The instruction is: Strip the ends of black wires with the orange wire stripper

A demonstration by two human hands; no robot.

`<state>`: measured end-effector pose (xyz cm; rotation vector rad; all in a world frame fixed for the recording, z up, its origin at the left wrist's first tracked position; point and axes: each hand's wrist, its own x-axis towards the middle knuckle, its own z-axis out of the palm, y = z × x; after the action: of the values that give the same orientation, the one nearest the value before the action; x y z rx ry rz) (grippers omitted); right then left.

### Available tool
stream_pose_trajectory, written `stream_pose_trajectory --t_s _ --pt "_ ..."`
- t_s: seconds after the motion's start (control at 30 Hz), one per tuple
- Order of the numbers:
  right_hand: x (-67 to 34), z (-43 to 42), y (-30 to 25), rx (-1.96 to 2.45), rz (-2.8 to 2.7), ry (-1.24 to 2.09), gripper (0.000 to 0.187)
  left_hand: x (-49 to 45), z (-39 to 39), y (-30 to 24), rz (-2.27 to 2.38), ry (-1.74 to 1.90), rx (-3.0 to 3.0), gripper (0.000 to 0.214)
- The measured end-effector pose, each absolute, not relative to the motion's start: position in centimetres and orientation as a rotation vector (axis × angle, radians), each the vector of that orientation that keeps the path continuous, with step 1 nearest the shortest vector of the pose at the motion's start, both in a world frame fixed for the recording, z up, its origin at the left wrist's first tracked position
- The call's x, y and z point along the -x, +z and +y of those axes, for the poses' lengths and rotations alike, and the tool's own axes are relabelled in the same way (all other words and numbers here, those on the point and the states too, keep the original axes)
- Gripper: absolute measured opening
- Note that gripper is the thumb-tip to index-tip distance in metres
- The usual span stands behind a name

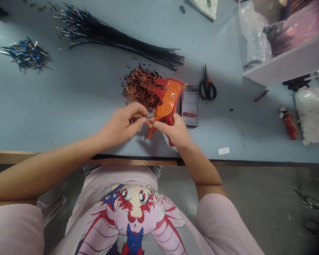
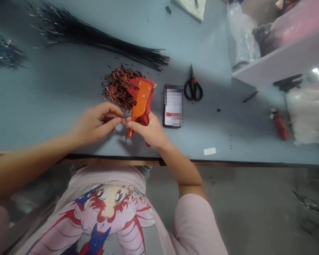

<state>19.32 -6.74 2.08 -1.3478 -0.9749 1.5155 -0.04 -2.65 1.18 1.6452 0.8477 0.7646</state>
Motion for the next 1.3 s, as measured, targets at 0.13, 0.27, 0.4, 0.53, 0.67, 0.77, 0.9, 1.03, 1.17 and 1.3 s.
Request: stream_pose_trajectory --t_s 0.13,0.27,0.4,0.53,0.67,0.77,0.9,1.03,1.17,1.3 --pt "-18.9 -7.1 2.6 1.35 -1.062 1.411 0.033 0.2 -3.0 1.2 0.867 0.748 -1.855 0.008" --pt "-19.1 -7.3 2.8 1.355 -1.128 1.438 0.024 0.3 -3.0 0.9 0.942 0.569 -2.042 0.011" --pt "-19.3 -7.6 2.6 1.434 -1.131 1.412 0.018 0.2 -3.1 0.4 0.897 0.519 -2.1 0.016" --pt "-19.9 -7.3 2.7 1.481 -1.147 1.351 0.013 0.8 -2.2 0.6 0.853 0.516 -2.087 0.02" --pt "-20.4 -6.9 3.0 1.494 -1.131 1.243 0.013 1.4 -0.9 0.9 0.808 0.421 -1.971 0.021" --pt "-20.3 -6.8 2.9 1.509 -1.21 1.226 0.011 1.4 -0.7 1.1 0.881 0.296 -1.987 0.02" --pt "-19.8 -7.0 2.7 1.564 -1.311 1.102 0.012 1.0 -0.8 1.5 1.045 0.19 -2.204 0.024" --pt "-19.7 -6.8 2.5 1.564 -1.261 1.06 0.015 1.1 -0.8 1.6 1.063 0.169 -2.296 0.025" --pt "-19.7 -6.4 1.8 1.581 -1.337 0.96 0.014 1.0 -0.8 0.9 1.038 0.239 -2.321 0.016" --pt "-19.7 -5.8 1.0 1.64 -1.437 0.926 0.016 0.2 -1.1 0.0 1.009 0.246 -2.387 0.016"
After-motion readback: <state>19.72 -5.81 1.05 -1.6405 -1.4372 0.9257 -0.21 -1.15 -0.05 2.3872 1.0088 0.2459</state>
